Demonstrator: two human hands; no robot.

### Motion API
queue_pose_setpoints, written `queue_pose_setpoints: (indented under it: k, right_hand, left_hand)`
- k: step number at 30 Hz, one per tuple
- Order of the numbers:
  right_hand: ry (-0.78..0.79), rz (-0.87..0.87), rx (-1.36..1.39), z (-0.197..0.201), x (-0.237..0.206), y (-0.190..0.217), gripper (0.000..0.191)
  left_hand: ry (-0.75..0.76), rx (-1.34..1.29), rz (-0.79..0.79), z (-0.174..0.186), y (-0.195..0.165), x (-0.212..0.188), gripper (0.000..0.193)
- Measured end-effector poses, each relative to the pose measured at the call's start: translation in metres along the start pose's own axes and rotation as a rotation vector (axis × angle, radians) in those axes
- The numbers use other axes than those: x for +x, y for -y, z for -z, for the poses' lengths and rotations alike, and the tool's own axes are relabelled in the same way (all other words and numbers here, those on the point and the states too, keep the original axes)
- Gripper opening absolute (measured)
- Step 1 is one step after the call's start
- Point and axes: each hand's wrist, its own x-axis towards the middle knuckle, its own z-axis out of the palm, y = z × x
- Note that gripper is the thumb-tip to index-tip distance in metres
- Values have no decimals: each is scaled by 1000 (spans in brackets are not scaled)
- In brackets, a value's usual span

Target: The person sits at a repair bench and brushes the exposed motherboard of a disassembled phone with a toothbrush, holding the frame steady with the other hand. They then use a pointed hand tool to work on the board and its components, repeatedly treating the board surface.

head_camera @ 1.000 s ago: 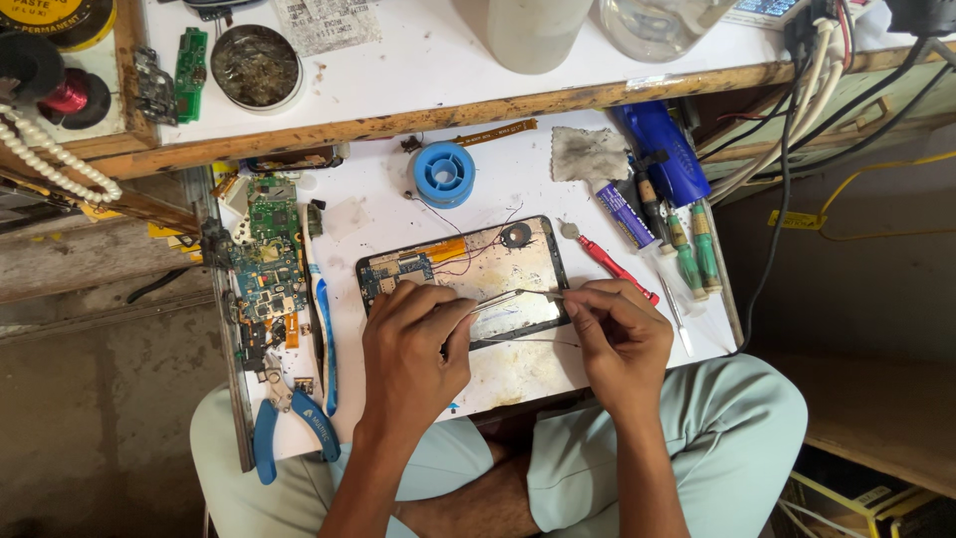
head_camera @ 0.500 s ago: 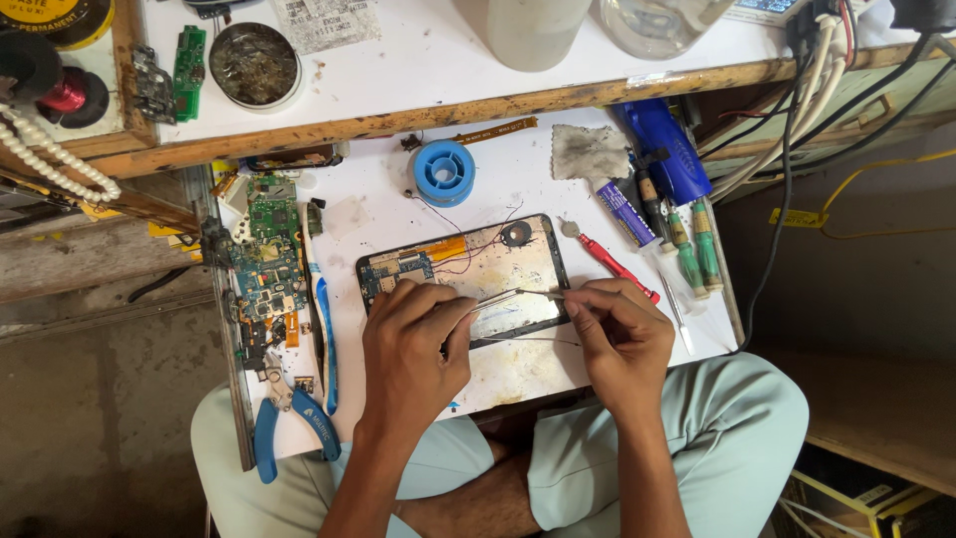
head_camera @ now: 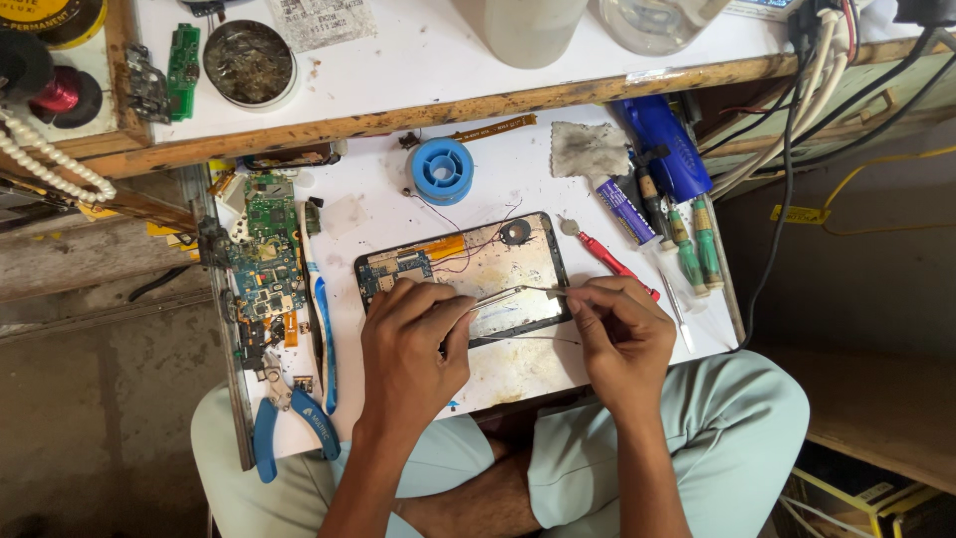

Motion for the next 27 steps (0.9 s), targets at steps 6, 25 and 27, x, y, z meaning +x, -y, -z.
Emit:
queue_pose_setpoints:
  k: [6, 25, 27]
  right_hand:
    - [-10, -7, 17, 0, 1, -1, 7]
    - [-22, -138, 91, 1, 2, -18, 7]
    - [-16, -156, 84, 1, 2, -19, 7]
  left_hand:
    - [-9, -15, -6, -1, 2, -1, 16]
    - [-22, -47, -46, 0, 6, -4, 19]
    - [-17, -50, -42, 0, 6, -5, 18]
